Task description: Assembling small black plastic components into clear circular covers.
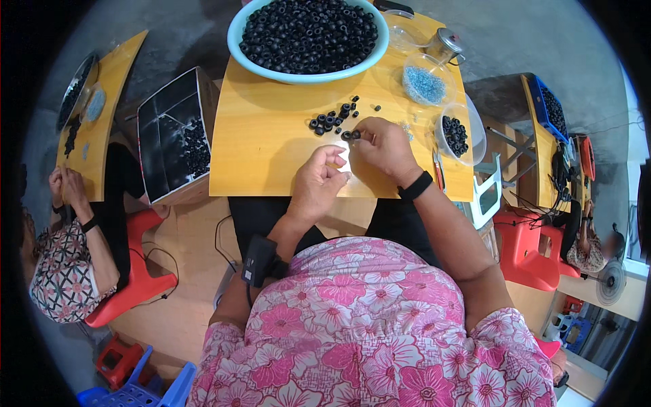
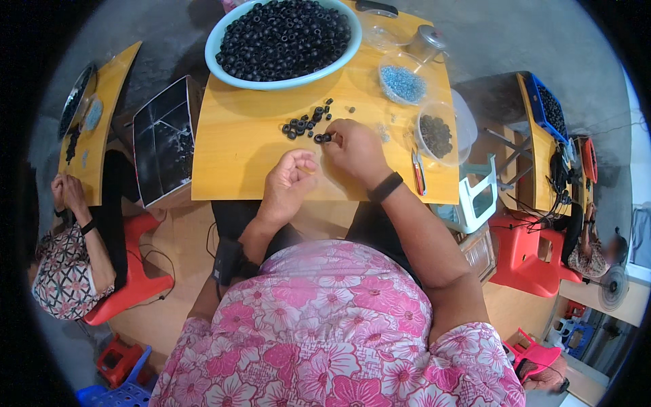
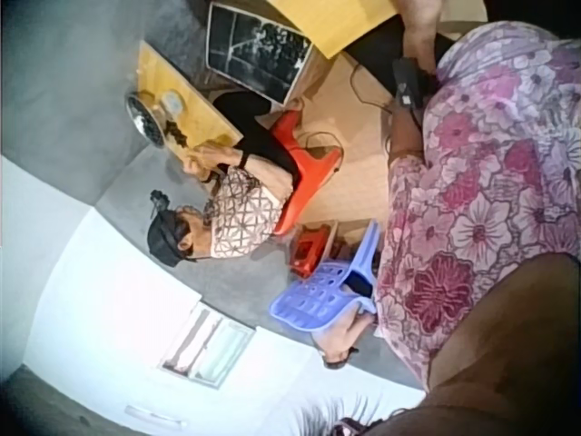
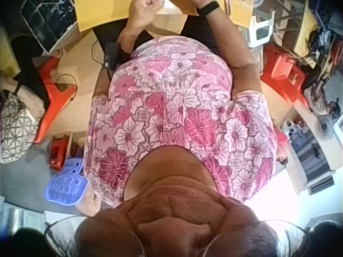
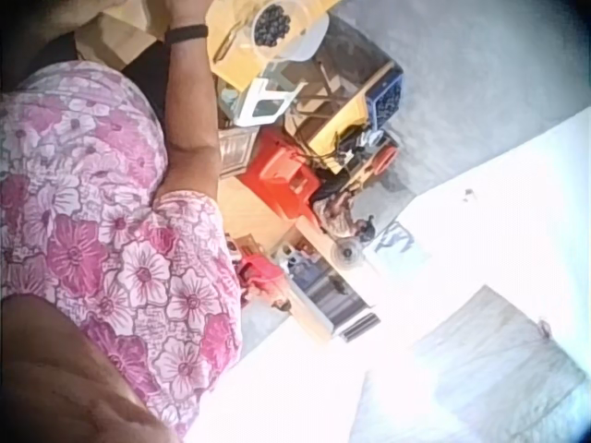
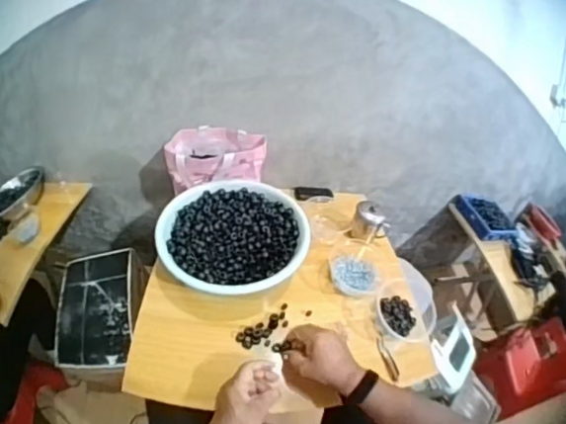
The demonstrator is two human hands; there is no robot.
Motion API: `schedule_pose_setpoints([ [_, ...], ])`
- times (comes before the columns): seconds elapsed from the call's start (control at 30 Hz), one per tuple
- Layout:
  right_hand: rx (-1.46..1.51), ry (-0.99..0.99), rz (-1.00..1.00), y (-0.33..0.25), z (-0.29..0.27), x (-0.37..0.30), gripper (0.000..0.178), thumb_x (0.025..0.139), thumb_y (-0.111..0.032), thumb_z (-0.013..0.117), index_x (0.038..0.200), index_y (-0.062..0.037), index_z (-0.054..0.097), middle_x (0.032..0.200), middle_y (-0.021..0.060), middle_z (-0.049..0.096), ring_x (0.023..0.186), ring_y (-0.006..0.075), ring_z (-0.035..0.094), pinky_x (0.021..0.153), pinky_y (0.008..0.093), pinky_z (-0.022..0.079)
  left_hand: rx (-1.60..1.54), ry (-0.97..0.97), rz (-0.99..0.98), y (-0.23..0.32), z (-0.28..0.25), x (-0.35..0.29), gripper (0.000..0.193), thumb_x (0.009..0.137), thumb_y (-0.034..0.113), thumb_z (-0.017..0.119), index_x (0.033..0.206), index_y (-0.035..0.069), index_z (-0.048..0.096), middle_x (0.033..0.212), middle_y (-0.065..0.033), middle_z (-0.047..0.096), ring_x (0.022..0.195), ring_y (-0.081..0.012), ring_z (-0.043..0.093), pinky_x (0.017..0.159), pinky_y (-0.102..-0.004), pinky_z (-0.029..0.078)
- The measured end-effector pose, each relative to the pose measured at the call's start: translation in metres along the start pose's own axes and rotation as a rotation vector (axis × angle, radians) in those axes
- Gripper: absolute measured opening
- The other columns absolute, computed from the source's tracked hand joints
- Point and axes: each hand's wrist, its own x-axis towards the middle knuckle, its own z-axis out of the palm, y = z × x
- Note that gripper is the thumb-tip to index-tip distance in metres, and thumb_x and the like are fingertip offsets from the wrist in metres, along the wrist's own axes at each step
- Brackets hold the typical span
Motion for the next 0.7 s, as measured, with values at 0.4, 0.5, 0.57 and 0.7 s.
schedule_pose_setpoints([
  [0.4, 1.257, -0.465, 0.453, 0.003, 0.002, -0.035, 0.013, 0.088, -0.014, 0.06, 0.09, -0.001, 0.062, 0.072, 0.0006, 0.056, 0.059, 0.0073, 0.051, 0.053, 0.0212, 0.04, -0.123, -0.045, 0.182, -0.008, -0.003, 0.007, 0.027, 0.084, -0.008, 0.061, 0.11, -0.001, 0.063, 0.102, -0.0066, 0.059, 0.091, -0.0131, 0.062, 0.081, -0.0246, 0.051],
  [0.5, 1.338, -0.471, 0.457, 0.004, 0.004, -0.038, 0.014, 0.089, -0.016, 0.06, 0.091, -0.0026, 0.062, 0.073, 0.0003, 0.057, 0.062, 0.0084, 0.052, 0.053, 0.0215, 0.04, -0.117, -0.035, 0.196, -0.006, -0.004, 0.005, 0.025, 0.084, -0.008, 0.061, 0.108, -0.002, 0.064, 0.101, -0.0069, 0.059, 0.092, -0.0133, 0.062, 0.082, -0.0246, 0.051],
  [0.57, 1.358, -0.456, 0.46, 0.003, 0.005, -0.04, 0.014, 0.089, -0.017, 0.06, 0.091, -0.003, 0.062, 0.074, 0.0003, 0.058, 0.063, 0.0092, 0.053, 0.053, 0.0221, 0.04, -0.11, -0.035, 0.197, -0.005, -0.004, 0.005, 0.025, 0.084, -0.008, 0.062, 0.108, -0.002, 0.064, 0.101, -0.0069, 0.059, 0.092, -0.0135, 0.062, 0.082, -0.025, 0.051],
  [0.7, 1.384, -0.438, 0.473, 0.002, 0.005, -0.042, 0.015, 0.09, -0.018, 0.06, 0.093, -0.0035, 0.063, 0.075, 0.0008, 0.059, 0.066, 0.0101, 0.054, 0.052, 0.0221, 0.04, -0.067, -0.042, 0.202, 0.001, -0.002, 0.004, 0.024, 0.085, -0.007, 0.063, 0.108, -0.001, 0.064, 0.102, -0.0071, 0.059, 0.091, -0.0135, 0.063, 0.082, -0.0257, 0.052],
])
